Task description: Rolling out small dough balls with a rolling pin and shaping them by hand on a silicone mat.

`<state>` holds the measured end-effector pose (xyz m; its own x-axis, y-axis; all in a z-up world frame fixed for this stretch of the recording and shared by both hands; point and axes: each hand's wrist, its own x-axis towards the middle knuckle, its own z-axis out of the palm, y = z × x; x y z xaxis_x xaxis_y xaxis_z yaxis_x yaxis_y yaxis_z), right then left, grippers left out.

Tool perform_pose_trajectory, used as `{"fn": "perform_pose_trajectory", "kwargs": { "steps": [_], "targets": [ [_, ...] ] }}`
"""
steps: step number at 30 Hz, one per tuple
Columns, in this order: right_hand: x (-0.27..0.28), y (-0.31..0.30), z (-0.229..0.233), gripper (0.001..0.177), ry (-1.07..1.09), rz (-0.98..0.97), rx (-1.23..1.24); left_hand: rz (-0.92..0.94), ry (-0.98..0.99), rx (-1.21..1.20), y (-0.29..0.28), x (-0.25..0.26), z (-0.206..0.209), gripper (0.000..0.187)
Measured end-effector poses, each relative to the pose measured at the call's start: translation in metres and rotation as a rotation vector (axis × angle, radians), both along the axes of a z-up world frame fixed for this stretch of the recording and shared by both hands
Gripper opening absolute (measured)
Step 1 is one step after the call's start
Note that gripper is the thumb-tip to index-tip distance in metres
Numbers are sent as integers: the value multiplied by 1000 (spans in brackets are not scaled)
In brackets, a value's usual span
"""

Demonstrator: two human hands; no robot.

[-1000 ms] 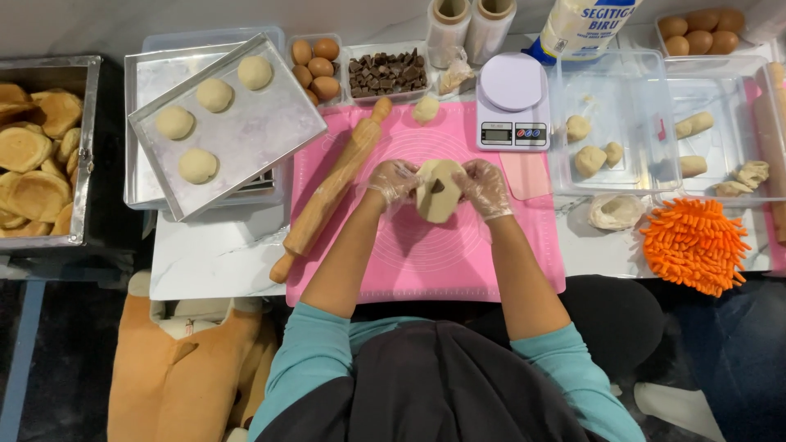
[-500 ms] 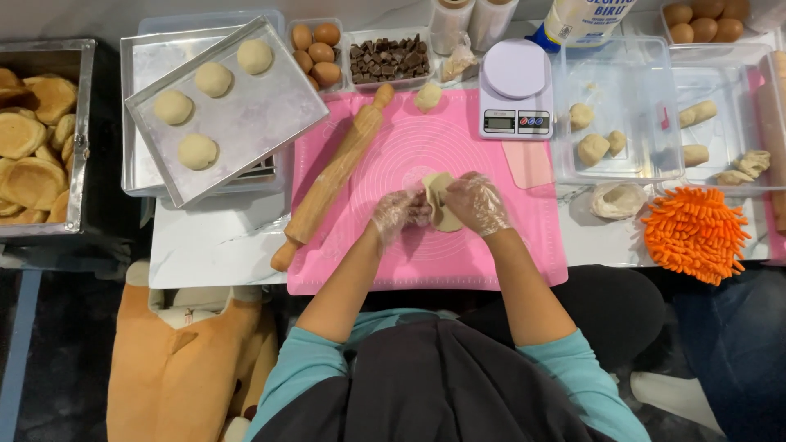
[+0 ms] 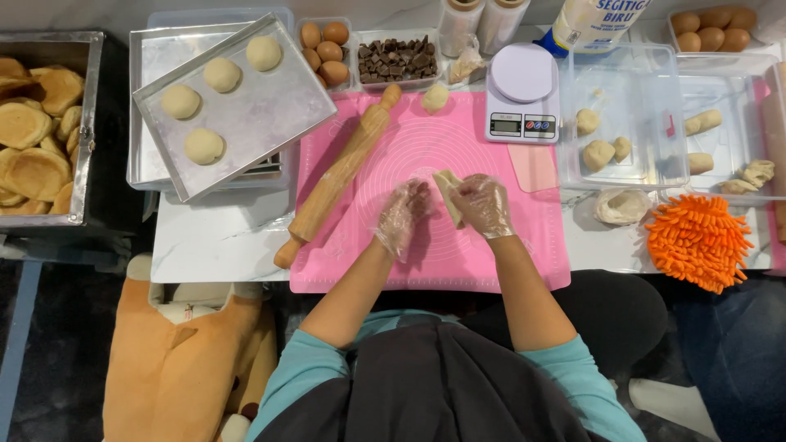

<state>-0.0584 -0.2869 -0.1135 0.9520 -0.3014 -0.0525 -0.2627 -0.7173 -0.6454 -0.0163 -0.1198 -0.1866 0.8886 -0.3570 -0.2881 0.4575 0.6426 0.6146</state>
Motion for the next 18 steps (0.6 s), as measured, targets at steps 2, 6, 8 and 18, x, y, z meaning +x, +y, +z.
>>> {"fn": "perform_pose_trajectory", "kwargs": {
  "steps": [2, 6, 8, 18],
  "targets": [
    [-13, 4, 43, 24, -229, -53, 631, -50, 53, -115, -11, -3, -2, 57],
    [-26, 14, 33, 19, -423, 123, 309, -182, 243, -615, -29, -24, 70, 69],
    [-26, 10, 11, 14, -358, 125, -40, -317, 126, -618, -37, -18, 47, 86],
    [-19, 12, 2, 25, -264, 74, -192, -405, 133, -852, -31, -5, 41, 68]
  ]
}}
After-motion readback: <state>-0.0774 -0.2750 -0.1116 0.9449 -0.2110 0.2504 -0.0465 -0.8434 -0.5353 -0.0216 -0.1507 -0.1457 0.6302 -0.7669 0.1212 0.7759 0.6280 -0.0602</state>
